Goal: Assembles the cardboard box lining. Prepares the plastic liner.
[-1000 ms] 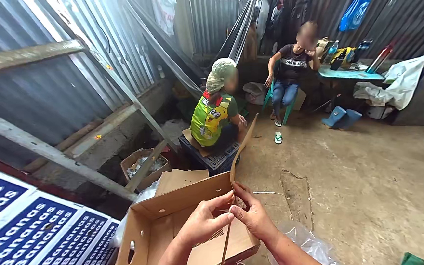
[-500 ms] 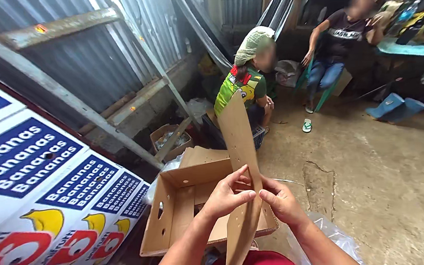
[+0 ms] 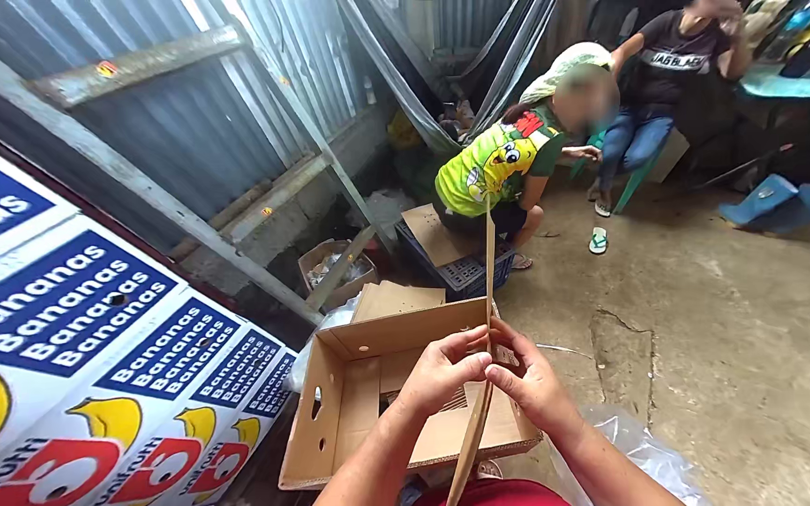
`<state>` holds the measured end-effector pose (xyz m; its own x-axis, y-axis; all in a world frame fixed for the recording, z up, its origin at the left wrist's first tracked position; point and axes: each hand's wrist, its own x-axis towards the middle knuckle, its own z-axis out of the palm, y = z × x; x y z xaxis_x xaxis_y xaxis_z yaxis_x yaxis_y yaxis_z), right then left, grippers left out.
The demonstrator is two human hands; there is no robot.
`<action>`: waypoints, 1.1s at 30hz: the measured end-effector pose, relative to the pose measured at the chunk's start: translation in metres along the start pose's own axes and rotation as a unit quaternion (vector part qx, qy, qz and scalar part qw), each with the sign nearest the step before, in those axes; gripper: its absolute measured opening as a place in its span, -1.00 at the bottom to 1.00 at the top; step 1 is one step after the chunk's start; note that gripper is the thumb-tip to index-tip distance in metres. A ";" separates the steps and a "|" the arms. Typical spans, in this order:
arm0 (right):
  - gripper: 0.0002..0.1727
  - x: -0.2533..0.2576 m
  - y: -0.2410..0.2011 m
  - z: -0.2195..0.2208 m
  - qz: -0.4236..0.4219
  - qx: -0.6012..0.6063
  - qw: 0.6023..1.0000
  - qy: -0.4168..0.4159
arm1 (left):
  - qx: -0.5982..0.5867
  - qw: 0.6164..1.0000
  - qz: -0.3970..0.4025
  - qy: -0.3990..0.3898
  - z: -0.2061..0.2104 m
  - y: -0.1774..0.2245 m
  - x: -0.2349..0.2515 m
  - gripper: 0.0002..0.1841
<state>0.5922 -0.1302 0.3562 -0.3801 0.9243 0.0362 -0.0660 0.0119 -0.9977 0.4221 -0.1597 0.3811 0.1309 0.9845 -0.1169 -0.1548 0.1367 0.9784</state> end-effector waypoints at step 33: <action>-0.46 0.021 0.001 -0.008 0.031 0.016 0.999 0.028 | -0.009 0.998 -0.042 0.049 -0.005 -0.003 0.020 -0.71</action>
<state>0.5914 -0.1076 0.3558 -0.3322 0.9427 -0.0297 -0.0745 -0.0576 -0.9956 0.4206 -0.1399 0.3751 0.0487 0.9754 -0.2151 -0.1645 0.2202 0.9615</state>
